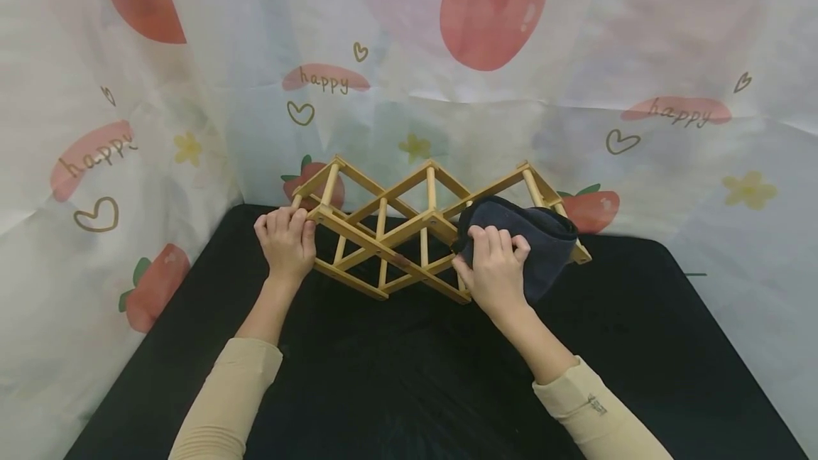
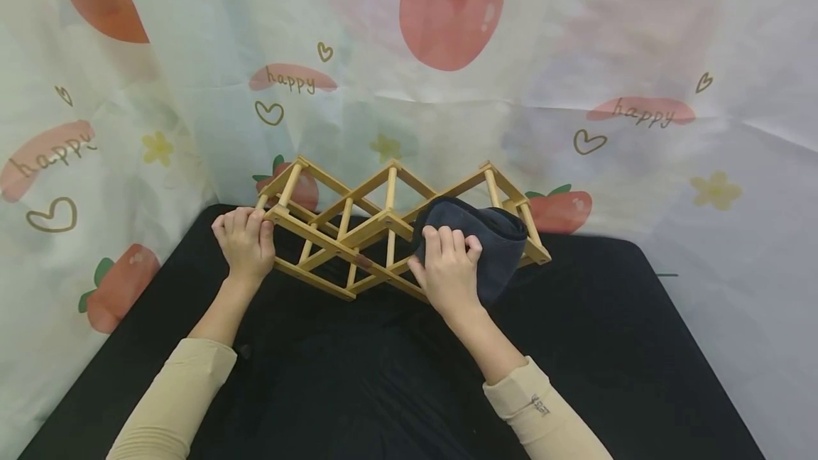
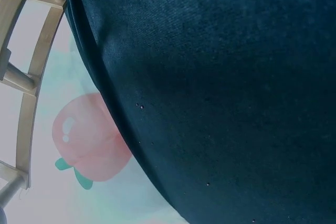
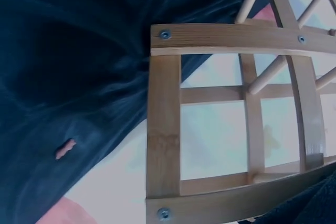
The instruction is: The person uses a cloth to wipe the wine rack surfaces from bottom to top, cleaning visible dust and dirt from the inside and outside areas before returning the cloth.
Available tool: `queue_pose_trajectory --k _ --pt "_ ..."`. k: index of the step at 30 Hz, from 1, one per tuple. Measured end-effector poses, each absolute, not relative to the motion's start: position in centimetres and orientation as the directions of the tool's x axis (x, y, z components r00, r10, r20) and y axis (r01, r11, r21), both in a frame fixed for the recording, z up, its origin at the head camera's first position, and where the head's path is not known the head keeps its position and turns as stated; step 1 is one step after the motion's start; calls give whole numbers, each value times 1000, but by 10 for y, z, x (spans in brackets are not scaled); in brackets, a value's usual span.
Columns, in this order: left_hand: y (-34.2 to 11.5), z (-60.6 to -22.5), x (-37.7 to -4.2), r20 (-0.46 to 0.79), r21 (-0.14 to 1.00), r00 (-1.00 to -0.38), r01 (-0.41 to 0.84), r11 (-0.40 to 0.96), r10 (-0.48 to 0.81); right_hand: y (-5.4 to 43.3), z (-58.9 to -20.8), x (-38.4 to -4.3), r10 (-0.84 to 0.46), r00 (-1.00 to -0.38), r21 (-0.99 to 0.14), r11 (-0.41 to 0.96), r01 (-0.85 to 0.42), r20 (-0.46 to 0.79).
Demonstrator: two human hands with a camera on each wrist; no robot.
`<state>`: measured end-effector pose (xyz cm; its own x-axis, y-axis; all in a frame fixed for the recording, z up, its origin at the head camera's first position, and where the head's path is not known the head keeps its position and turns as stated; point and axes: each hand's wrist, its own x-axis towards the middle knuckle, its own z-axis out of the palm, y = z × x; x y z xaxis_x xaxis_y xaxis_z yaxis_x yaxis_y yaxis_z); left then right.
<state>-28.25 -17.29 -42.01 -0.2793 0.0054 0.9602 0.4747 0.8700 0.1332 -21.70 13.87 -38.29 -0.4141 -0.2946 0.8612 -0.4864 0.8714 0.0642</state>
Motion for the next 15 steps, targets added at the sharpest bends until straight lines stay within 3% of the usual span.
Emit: queue_pose_trajectory --k 15 --pt "-177 -423 -282 958 168 -286 514 841 -17 122 -367 -222 -344 -430 134 885 -447 835"
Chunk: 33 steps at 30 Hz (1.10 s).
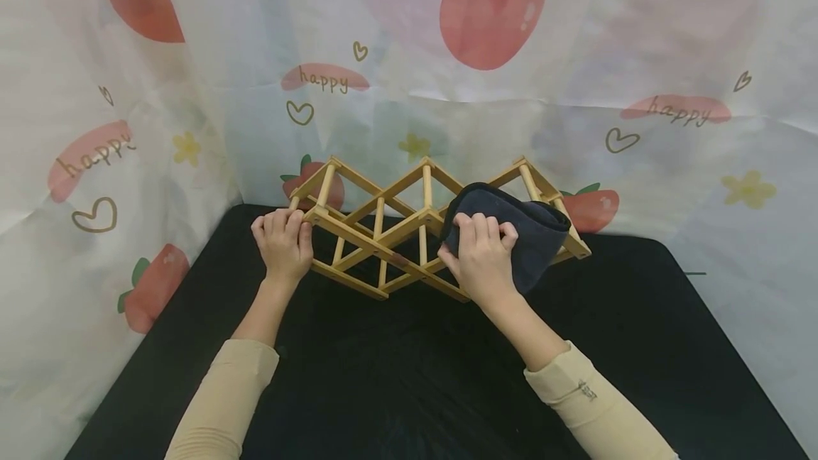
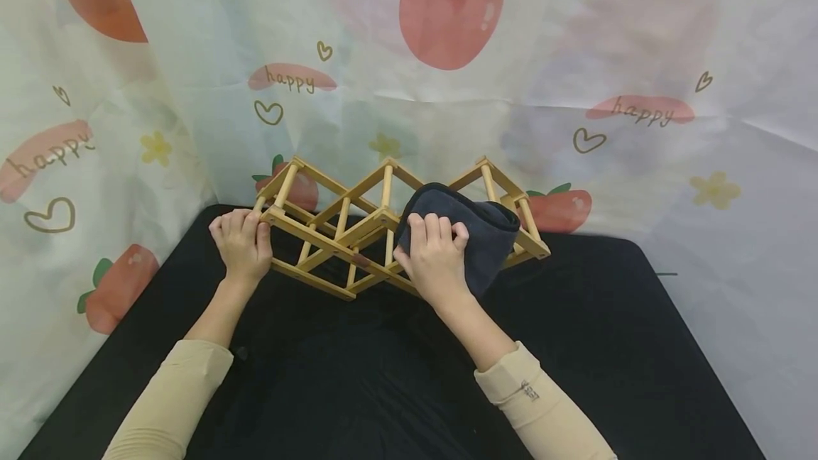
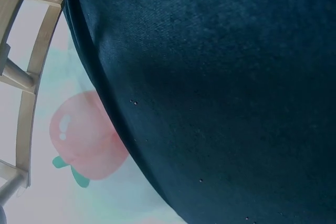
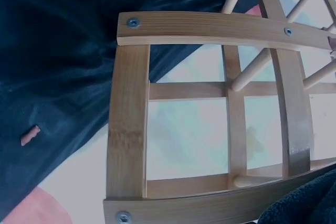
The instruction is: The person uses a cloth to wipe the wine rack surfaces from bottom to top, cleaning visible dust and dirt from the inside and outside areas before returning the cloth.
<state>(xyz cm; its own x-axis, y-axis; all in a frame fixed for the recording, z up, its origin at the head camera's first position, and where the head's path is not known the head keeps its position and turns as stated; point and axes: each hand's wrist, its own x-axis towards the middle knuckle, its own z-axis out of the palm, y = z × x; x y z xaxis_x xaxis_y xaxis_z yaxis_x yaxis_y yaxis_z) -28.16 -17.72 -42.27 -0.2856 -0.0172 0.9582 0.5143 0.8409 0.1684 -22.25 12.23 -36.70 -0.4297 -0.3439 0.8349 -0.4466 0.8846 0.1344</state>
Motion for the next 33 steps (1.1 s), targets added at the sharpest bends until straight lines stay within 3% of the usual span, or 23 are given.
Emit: queue_pose_trajectory --k 12,15,21,27,33 --pt "-172 -418 -282 972 122 -235 517 847 3 131 -371 -221 -320 -485 122 910 -396 814" --pt "-171 -419 -281 974 115 -228 513 850 6 134 -374 -220 -322 -458 139 910 -390 828" --pt "-170 -420 -280 959 124 -281 499 857 25 142 -379 -215 -305 -401 126 901 -414 864" --pt "-170 -419 -279 961 126 -277 490 863 18 149 -387 -206 -310 -365 120 881 -458 878" --pt "-169 -418 -280 960 128 -279 487 864 15 140 -392 -207 -325 -271 133 826 -547 906"
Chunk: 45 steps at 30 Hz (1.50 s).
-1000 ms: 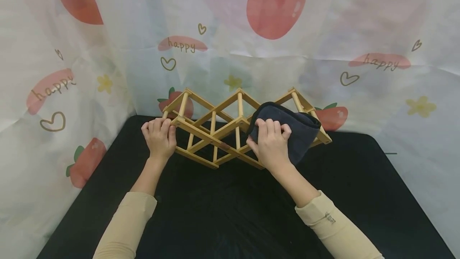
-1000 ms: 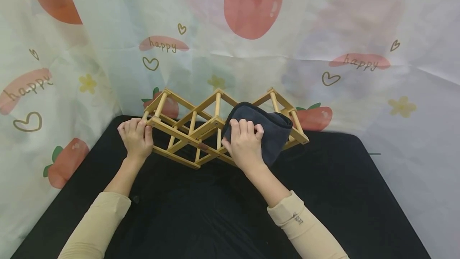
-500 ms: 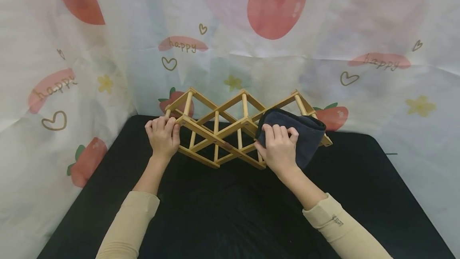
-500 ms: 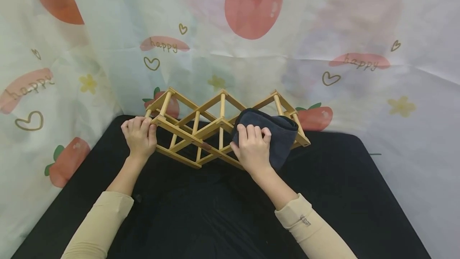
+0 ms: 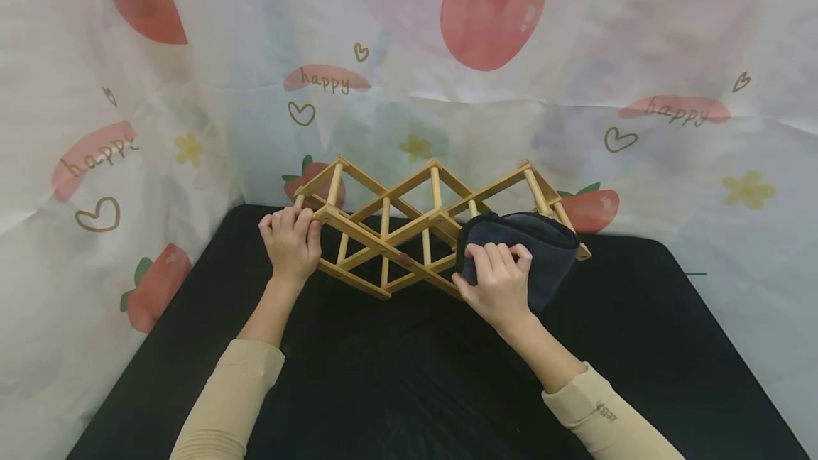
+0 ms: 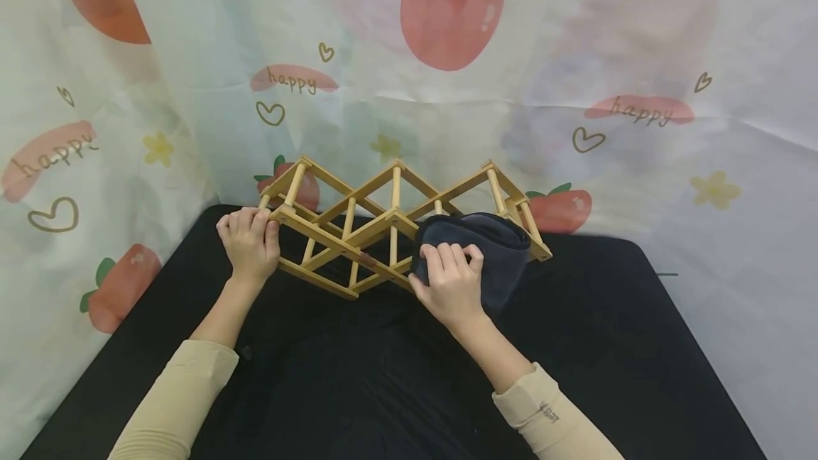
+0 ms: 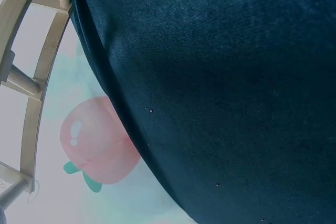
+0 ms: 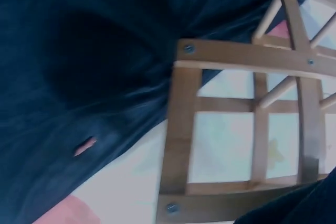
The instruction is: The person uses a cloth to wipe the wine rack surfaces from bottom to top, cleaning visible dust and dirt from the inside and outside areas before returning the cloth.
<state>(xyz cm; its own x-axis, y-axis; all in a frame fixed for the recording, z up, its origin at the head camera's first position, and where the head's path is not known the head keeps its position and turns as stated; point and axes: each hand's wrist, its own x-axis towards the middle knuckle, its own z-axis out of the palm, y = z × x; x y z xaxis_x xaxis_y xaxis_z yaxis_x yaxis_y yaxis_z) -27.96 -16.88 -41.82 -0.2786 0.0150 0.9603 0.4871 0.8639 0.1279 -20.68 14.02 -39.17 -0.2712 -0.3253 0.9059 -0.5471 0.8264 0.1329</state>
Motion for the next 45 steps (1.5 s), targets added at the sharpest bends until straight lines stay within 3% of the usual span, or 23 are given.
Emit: queue_pose_trajectory --k 3,7,20,25,32,37,45 --pt "-169 -418 -279 959 130 -283 489 862 16 127 -387 -210 -315 -228 131 804 -581 921" --pt "-169 -418 -279 955 132 -295 492 861 22 111 -378 -214 -325 -219 133 786 -604 920" --pt "-169 -417 -278 951 131 -308 489 862 30 124 -389 -212 -291 -438 52 876 -480 851" --pt "-168 -417 -278 951 132 -309 487 863 29 131 -394 -211 -287 -430 48 872 -487 856" --pt "-170 -417 -278 955 126 -295 481 868 25 113 -375 -215 -313 -346 76 829 -554 885" --pt "-170 -417 -278 952 132 -304 487 864 26 107 -366 -215 -322 -390 62 833 -550 863" --pt "-170 -418 -279 958 116 -284 487 866 31 128 -387 -211 -307 -471 40 868 -496 827"
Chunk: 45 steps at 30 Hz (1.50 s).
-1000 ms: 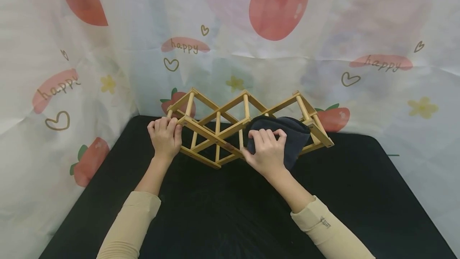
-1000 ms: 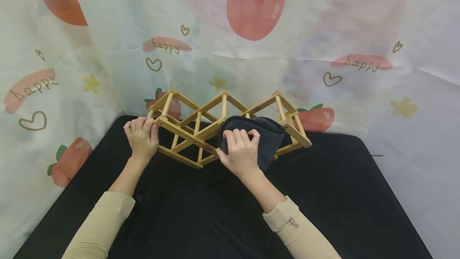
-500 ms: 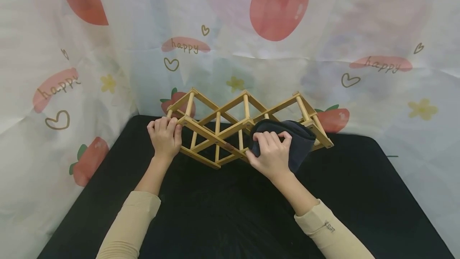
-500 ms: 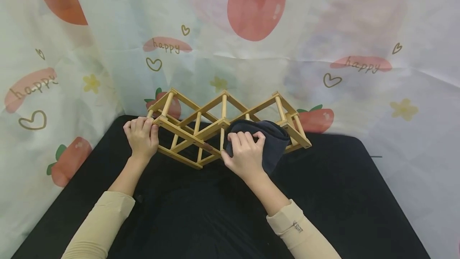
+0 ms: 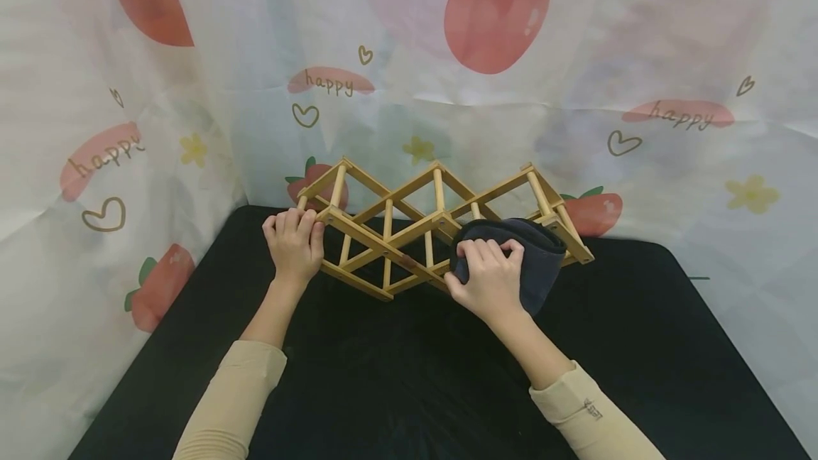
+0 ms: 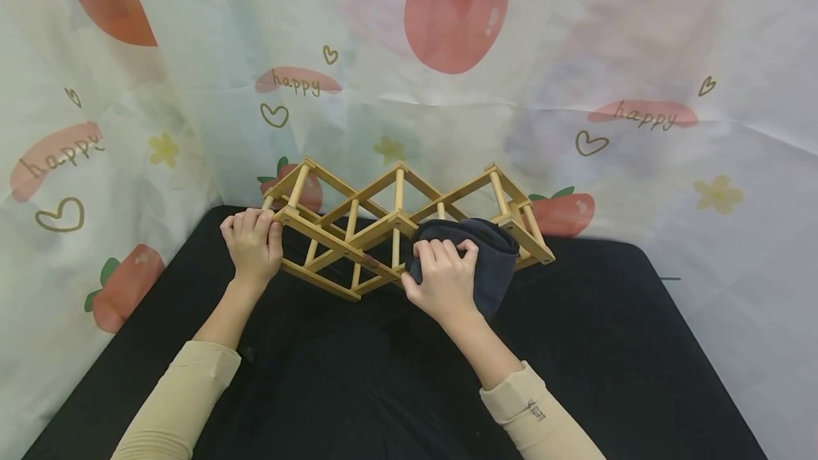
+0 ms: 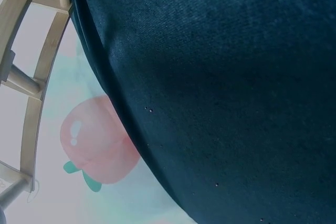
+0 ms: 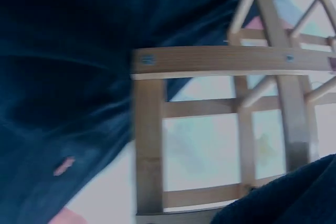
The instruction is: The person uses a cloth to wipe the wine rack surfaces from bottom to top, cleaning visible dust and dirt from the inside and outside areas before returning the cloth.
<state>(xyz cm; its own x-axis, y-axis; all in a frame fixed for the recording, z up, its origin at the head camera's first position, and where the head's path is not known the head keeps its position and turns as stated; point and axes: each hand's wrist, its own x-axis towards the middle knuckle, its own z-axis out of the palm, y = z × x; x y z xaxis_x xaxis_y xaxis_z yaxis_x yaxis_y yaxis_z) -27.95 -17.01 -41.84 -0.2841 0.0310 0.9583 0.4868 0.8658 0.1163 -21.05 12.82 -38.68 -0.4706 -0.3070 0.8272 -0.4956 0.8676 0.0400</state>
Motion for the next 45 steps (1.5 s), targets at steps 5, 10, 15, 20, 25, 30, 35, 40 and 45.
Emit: queue_pose_trajectory --k 5,10,15,20,25,30,35,40,45 --pt "-170 -418 -281 963 104 -266 480 871 32 130 -389 -210 -309 -449 43 859 -511 839" --pt "-170 -418 -280 959 117 -283 486 866 29 114 -374 -213 -308 -397 42 832 -553 865" --pt "-170 -418 -278 954 118 -298 483 868 36 103 -365 -214 -303 -382 41 827 -561 873" --pt "-171 -418 -278 956 110 -290 465 878 34 111 -373 -214 -291 -420 33 853 -522 860" --pt "-170 -418 -277 955 107 -296 457 883 37 126 -387 -212 -271 -457 21 877 -481 847" --pt "-169 -418 -278 957 104 -288 454 885 36 127 -392 -210 -243 -422 -11 857 -516 873" --pt "-168 -418 -278 959 105 -282 455 884 32 114 -391 -199 -230 -336 -15 806 -592 914" --pt "-168 -418 -278 956 111 -290 448 887 27 100 -393 -188 -216 -258 -5 759 -652 941" --pt "-169 -418 -278 959 111 -282 452 885 24 87 -400 -184 -193 -197 -1 712 -702 961"
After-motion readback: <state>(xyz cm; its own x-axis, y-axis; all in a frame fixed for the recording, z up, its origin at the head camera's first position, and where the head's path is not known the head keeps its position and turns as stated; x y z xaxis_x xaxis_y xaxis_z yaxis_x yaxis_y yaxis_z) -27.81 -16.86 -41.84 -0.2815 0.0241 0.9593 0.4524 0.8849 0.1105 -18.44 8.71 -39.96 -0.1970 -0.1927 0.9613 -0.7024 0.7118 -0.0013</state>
